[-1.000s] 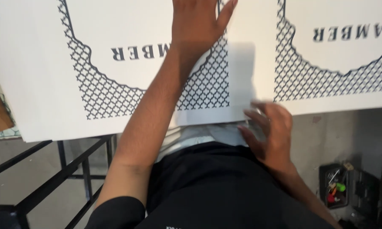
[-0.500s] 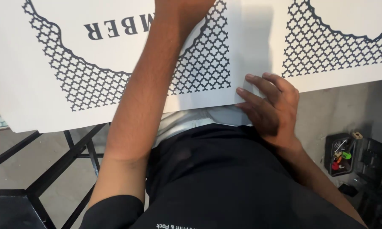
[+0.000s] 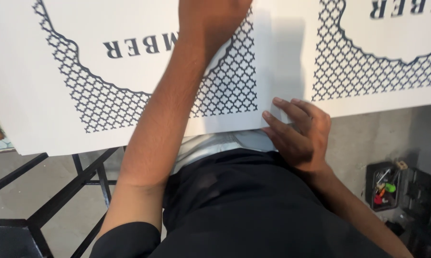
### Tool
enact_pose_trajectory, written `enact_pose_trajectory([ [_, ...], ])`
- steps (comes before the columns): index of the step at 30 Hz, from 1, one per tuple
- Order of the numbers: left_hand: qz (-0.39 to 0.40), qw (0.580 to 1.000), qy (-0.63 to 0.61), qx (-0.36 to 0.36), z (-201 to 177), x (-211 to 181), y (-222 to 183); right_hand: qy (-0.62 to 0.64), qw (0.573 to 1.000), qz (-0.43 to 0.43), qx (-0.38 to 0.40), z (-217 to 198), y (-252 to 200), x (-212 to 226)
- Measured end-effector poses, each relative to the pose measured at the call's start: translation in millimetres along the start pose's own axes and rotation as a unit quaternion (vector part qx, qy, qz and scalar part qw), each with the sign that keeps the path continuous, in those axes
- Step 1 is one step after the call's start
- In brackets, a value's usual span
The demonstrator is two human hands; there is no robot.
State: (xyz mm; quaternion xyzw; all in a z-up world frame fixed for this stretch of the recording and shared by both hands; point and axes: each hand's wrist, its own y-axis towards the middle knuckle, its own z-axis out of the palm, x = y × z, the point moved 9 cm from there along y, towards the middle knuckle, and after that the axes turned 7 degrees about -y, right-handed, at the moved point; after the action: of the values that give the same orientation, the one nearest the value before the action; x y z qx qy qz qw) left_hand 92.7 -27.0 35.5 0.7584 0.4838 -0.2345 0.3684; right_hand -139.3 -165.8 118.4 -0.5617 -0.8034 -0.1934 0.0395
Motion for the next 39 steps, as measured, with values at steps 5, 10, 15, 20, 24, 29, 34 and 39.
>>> enact_pose_trajectory([
  [5,0.073,0.987,0.104,-0.099,-45,-51,12,0.032,0.999,-0.012,-0.002,18,-6,-13],
  [10,0.051,0.993,0.082,-0.069,-48,-53,10,0.022,0.999,0.016,-0.023,12,-2,-6],
  [15,0.061,0.991,0.087,-0.077,-48,-56,11,0.042,0.999,0.017,-0.009,14,-2,-7],
  [20,0.064,0.991,0.083,-0.086,-49,-56,10,0.036,0.999,0.019,-0.016,19,-7,-10],
  [24,0.078,0.988,0.088,-0.104,-47,-54,10,0.035,0.999,0.016,-0.015,19,-8,-9],
  [29,0.045,0.993,0.094,-0.059,-30,-35,32,0.039,0.999,0.018,-0.023,16,-6,-7],
  [34,0.106,0.973,0.178,-0.102,-13,-6,58,0.038,0.999,0.026,-0.02,15,-6,-4],
  [39,0.084,0.979,0.172,-0.065,-39,-45,35,0.024,0.999,0.038,-0.031,16,-8,-10],
])
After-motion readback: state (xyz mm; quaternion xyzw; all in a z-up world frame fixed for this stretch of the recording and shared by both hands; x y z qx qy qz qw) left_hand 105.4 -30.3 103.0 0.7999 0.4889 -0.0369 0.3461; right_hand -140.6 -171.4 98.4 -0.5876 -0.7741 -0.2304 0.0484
